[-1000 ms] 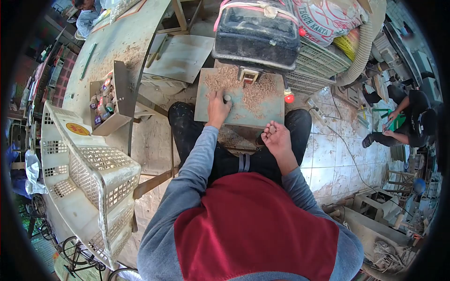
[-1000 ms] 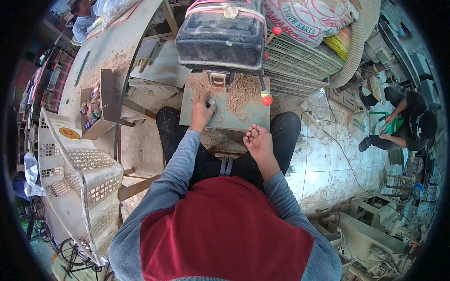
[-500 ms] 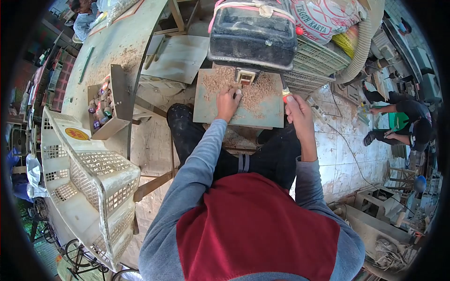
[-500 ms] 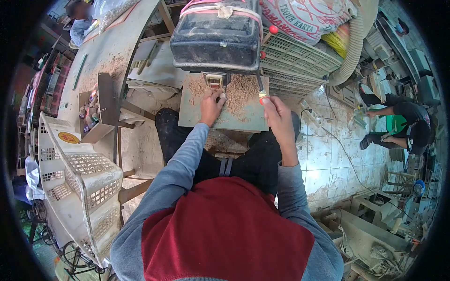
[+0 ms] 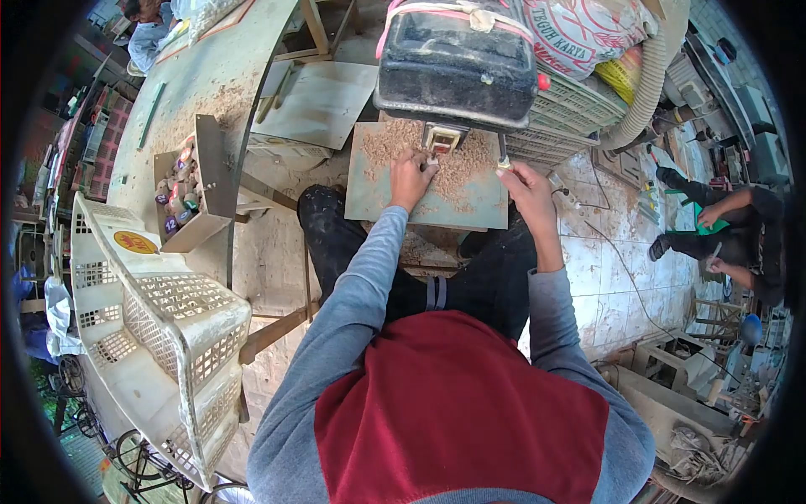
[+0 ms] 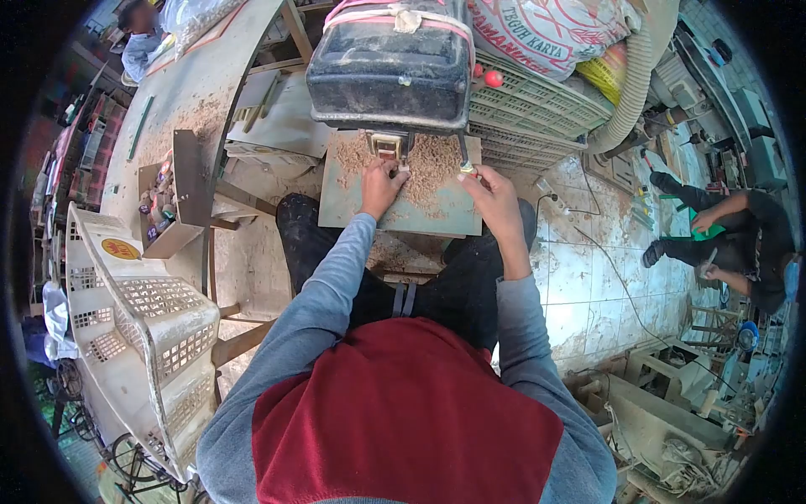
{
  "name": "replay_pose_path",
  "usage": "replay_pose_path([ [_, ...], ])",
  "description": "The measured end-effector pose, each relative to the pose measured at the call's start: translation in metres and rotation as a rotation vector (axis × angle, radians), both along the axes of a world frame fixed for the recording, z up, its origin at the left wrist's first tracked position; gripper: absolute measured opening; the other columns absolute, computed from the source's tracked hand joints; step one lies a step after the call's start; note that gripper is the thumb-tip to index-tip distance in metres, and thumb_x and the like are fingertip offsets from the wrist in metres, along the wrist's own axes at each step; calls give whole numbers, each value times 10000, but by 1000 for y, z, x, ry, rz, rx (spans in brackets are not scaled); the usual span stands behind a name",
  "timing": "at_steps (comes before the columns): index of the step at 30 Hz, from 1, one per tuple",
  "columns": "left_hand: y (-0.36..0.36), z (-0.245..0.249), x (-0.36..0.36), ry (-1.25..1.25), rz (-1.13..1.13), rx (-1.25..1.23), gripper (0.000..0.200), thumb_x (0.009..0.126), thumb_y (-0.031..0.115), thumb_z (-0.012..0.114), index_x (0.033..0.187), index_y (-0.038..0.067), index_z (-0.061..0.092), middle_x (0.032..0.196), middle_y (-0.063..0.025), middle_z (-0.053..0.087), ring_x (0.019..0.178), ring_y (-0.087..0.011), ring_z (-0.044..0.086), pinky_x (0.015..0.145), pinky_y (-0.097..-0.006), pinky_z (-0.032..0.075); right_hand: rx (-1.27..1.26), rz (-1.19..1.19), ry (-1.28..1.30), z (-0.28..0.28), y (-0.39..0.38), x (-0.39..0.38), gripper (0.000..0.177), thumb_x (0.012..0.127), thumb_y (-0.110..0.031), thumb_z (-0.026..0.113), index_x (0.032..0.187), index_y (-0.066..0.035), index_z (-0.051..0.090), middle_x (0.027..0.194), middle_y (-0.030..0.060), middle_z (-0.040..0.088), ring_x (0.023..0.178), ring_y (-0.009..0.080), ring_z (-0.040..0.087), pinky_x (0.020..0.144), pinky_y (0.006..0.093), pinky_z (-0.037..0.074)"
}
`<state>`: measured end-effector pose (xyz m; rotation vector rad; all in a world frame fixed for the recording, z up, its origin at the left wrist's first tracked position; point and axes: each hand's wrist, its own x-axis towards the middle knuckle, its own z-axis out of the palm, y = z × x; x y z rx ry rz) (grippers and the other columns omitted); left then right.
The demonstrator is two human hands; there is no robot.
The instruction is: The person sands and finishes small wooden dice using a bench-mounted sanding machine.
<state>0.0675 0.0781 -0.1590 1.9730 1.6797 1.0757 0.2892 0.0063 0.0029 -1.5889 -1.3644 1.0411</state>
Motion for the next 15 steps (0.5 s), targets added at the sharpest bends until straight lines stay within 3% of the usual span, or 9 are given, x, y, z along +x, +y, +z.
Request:
replay_pose_path([
  [8,1,-4,3,43,34,-20,354,749,291,760,1009,52,730,965,-122,630,935,-293,600,830,-409,404,111,32,-99,-50,53,15,438,840,-316,707,1140,0,667,815,94,682,737,139,592,709,289,464],
  [15,2,-5,1,54,19,-10,364,758,288,752,1041,62,723,969,-117,629,989,-278,584,862,-408,395,109,25,-251,-51,83,20,481,821,-333,720,1144,16,649,761,145,662,735,202,625,732,328,474],
])
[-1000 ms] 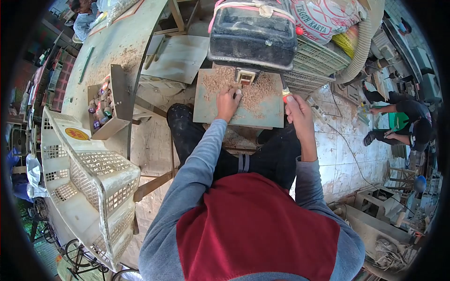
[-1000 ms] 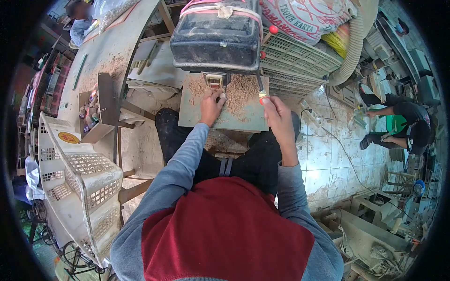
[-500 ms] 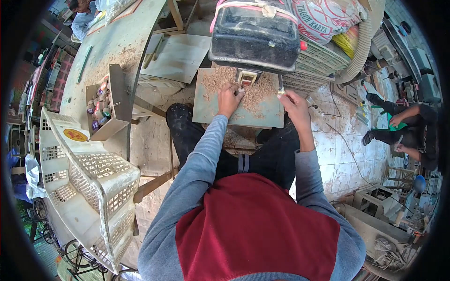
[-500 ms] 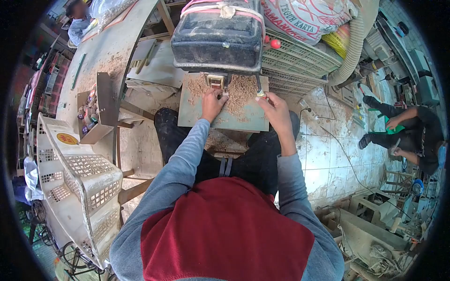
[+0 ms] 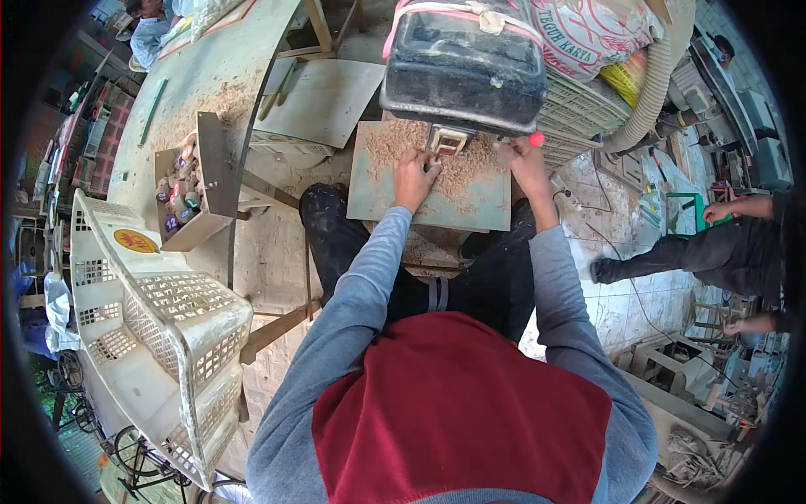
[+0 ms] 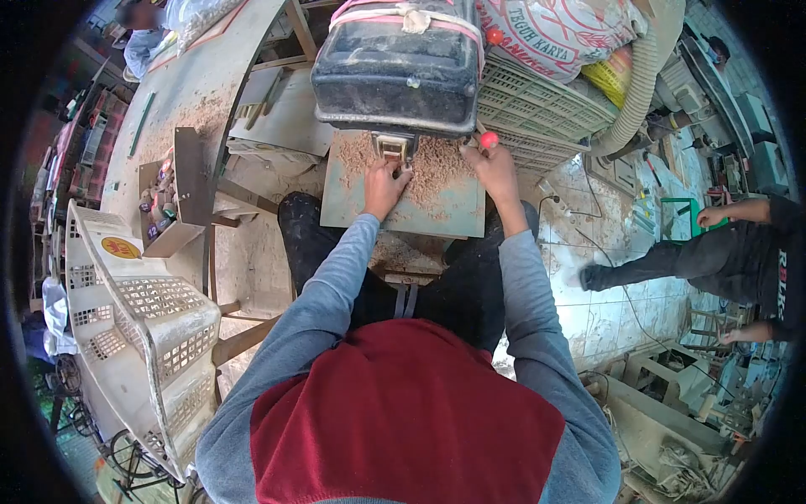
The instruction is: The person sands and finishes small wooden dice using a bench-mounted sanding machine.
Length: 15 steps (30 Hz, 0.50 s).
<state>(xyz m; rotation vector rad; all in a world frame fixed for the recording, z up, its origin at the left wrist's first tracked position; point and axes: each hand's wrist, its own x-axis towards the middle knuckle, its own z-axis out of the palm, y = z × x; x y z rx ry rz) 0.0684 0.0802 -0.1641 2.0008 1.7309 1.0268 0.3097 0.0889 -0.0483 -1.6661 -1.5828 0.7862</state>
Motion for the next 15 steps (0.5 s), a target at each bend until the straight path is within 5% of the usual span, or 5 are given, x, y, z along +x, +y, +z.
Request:
replay_pose_path([
  [3,-1,3,0,7,-1,-31,365,758,278,751,1053,65,720,966,-110,628,993,-273,579,865,-405,393,-120,-29,-135,4,8,0,456,819,-312,722,1158,-16,649,788,163,673,742,236,635,746,340,480],
  [9,-2,3,1,17,11,2,360,757,266,752,1054,66,721,968,-103,626,977,-272,583,853,-407,394,276,73,54,-15,27,5,383,805,-262,727,1126,-62,666,879,178,700,831,318,686,750,387,504],
  [15,0,0,0,-26,1,30,344,750,267,756,1026,63,729,962,-104,633,963,-283,588,839,-419,396,199,-56,-353,-10,35,5,419,791,-272,702,1198,-187,653,925,225,671,901,406,642,748,473,501],
])
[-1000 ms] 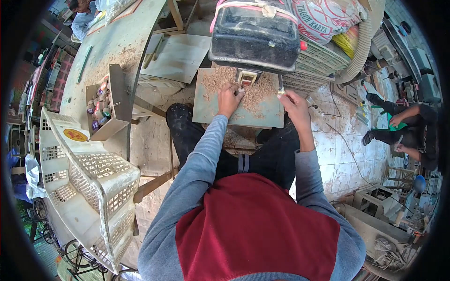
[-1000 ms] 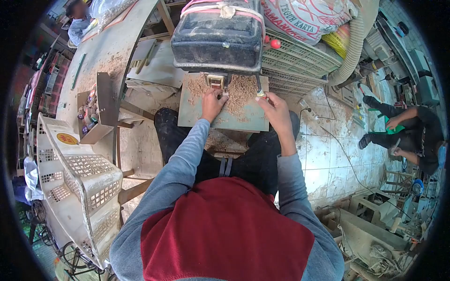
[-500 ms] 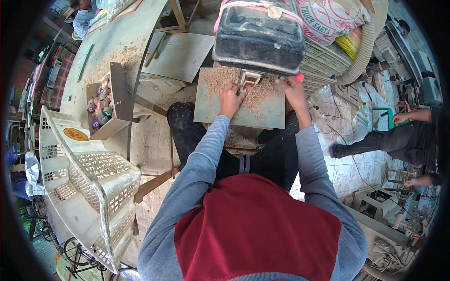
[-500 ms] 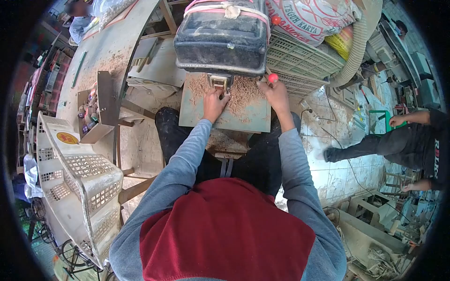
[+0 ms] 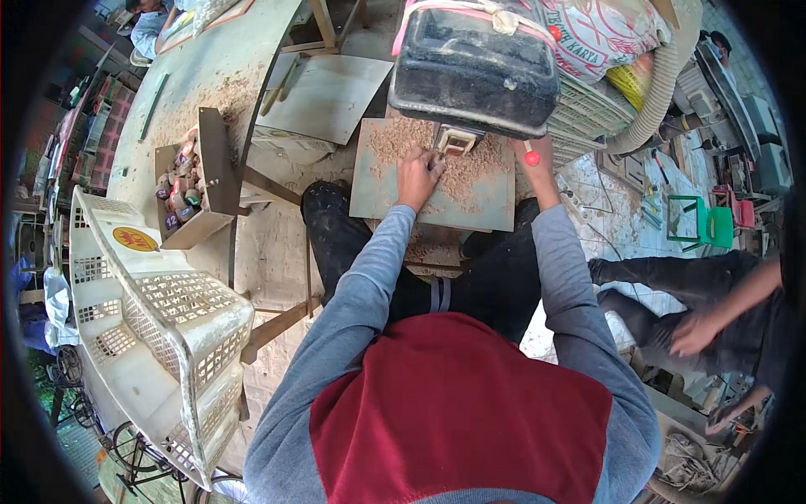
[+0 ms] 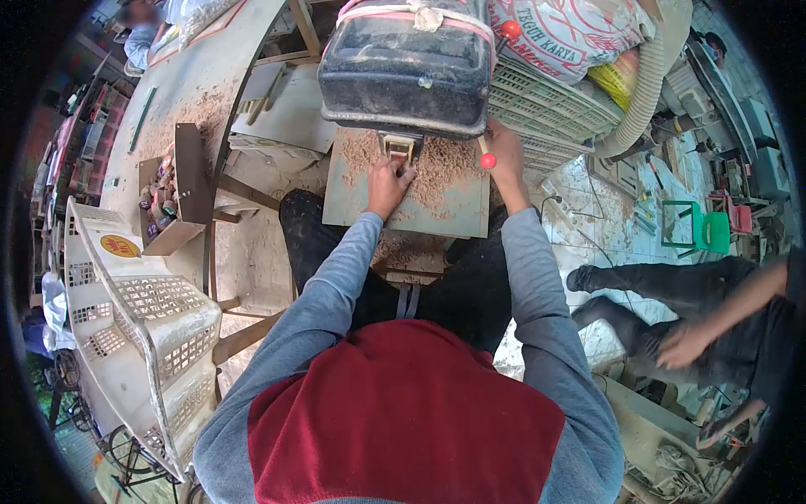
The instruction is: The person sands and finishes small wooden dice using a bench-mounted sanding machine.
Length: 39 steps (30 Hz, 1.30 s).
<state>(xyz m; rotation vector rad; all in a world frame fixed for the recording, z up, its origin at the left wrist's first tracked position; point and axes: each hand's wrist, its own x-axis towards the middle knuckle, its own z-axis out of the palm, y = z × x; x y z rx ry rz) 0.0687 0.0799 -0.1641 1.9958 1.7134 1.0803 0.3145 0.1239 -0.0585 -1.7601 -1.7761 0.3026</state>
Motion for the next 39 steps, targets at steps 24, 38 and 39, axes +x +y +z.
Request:
replay_pose_path([
  [24,-29,27,-20,-273,286,-54,270,805,261,691,889,5,686,846,-142,673,737,-313,629,691,-426,503,-504,177,1077,53,-121,19,384,1018,-374,454,851,-65,607,515,-44,341,425,63,295,421,236,259],
  [38,-46,262,-172,-2200,41,519,310,956,384,592,1119,121,573,980,4,611,831,-100,544,706,-264,434,-610,57,1242,-12,-164,-50,392,993,-387,517,975,-12,630,560,-42,354,426,59,285,423,242,284],
  [39,-48,253,-163,-2106,-4,407,326,957,388,588,1137,117,566,999,1,620,846,-99,559,720,-258,440,-599,60,1258,-11,-164,-56,391,991,-389,519,969,-15,632,559,-46,351,423,58,279,420,241,285],
])
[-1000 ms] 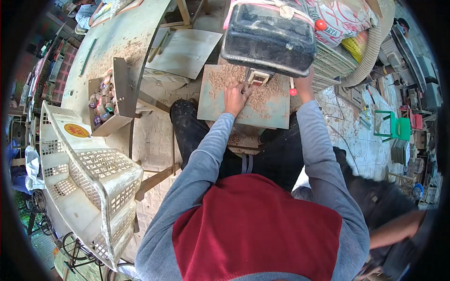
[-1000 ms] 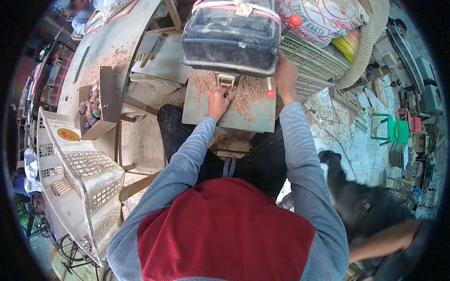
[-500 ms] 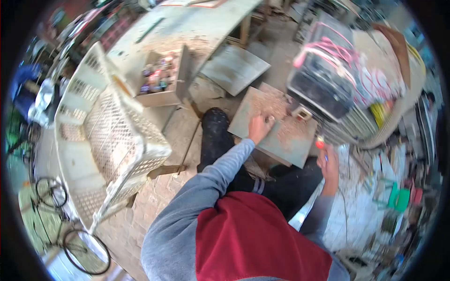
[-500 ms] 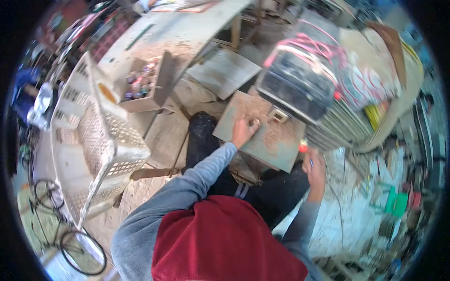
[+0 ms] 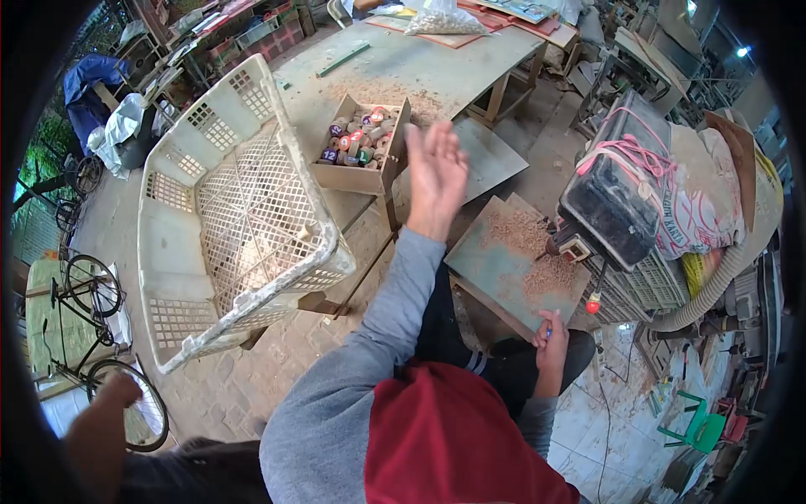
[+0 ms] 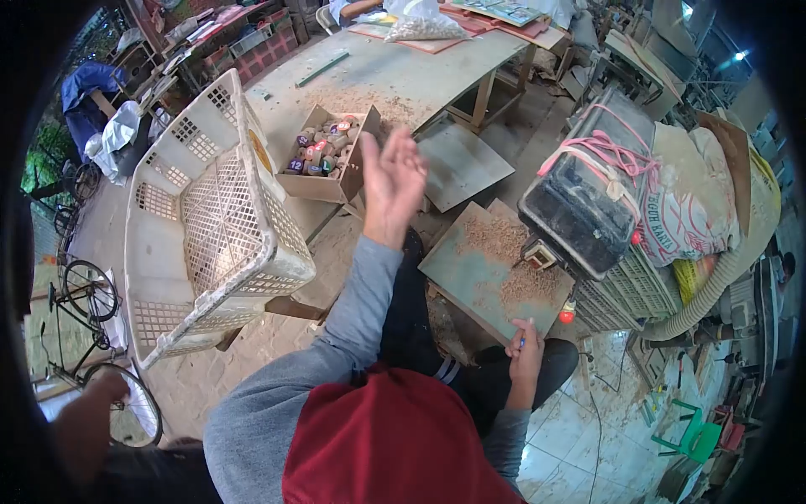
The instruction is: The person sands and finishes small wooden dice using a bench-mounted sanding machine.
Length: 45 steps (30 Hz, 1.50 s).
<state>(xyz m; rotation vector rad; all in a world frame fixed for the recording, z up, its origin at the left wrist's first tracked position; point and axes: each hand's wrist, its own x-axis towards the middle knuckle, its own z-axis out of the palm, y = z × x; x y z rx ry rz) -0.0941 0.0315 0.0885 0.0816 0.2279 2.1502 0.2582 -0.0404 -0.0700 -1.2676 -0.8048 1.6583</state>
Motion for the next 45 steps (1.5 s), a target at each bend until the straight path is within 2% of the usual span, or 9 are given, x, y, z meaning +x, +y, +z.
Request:
replay_pose_path([
  [4,-19,-64,64,681,-298,-352,214,919,324,636,1066,169,632,888,47,662,740,-63,563,693,-235,403,-160,-64,65,-15,-4,-21,335,939,-349,579,1083,-47,576,752,-10,487,631,104,494,562,266,412],
  [6,-35,-86,86,914,-384,-305,226,898,276,640,1032,99,682,910,-9,682,773,-90,603,710,-257,443,-205,14,226,-27,-2,-17,375,913,-262,579,1204,-34,512,993,82,554,844,212,583,778,352,495],
  [8,-51,-134,108,1573,-484,-297,274,895,204,610,1079,13,679,947,-87,699,844,-151,644,766,-301,494,-153,0,362,-22,-9,-25,405,916,-200,559,1268,-12,490,1099,133,579,956,266,608,886,389,491],
  [16,-74,-145,134,1654,-577,-202,335,803,87,669,1123,-12,650,1024,-147,675,952,-256,657,837,-347,503,-78,-90,329,-4,-8,-44,335,927,-88,571,1250,-16,524,1142,126,635,1026,221,614,923,371,476],
  [19,-78,-153,142,1948,-88,-100,338,737,127,747,1052,32,671,1008,-119,639,944,-303,610,814,-373,502,-52,-94,352,-15,-8,-44,258,917,-73,585,1170,-30,555,1108,106,646,988,194,617,893,357,484],
  [32,-72,-173,148,2092,106,-167,284,720,144,757,988,75,693,846,-79,648,796,-293,607,729,-381,497,-175,-145,240,-19,-8,-46,164,872,-112,648,1029,-81,613,1017,65,660,857,166,615,787,308,490],
  [34,-55,-183,138,2076,167,-377,253,745,134,737,985,70,693,835,-99,655,820,-314,615,740,-403,497,-203,-176,228,-10,-7,-45,167,872,-128,655,1030,-90,617,990,50,657,841,159,612,767,295,484],
  [38,-13,-224,100,2184,27,-575,266,769,171,729,1007,54,708,964,-142,655,851,-333,618,763,-437,494,-164,-301,256,-35,-10,-26,166,880,-154,663,1032,-101,621,902,20,647,790,143,602,720,281,477],
  [45,11,-240,94,2180,-80,-418,304,776,208,732,1044,66,715,922,-118,636,877,-306,614,777,-413,497,91,-576,254,-23,2,22,254,971,-264,576,1056,-26,605,896,63,647,790,148,604,716,292,490],
])
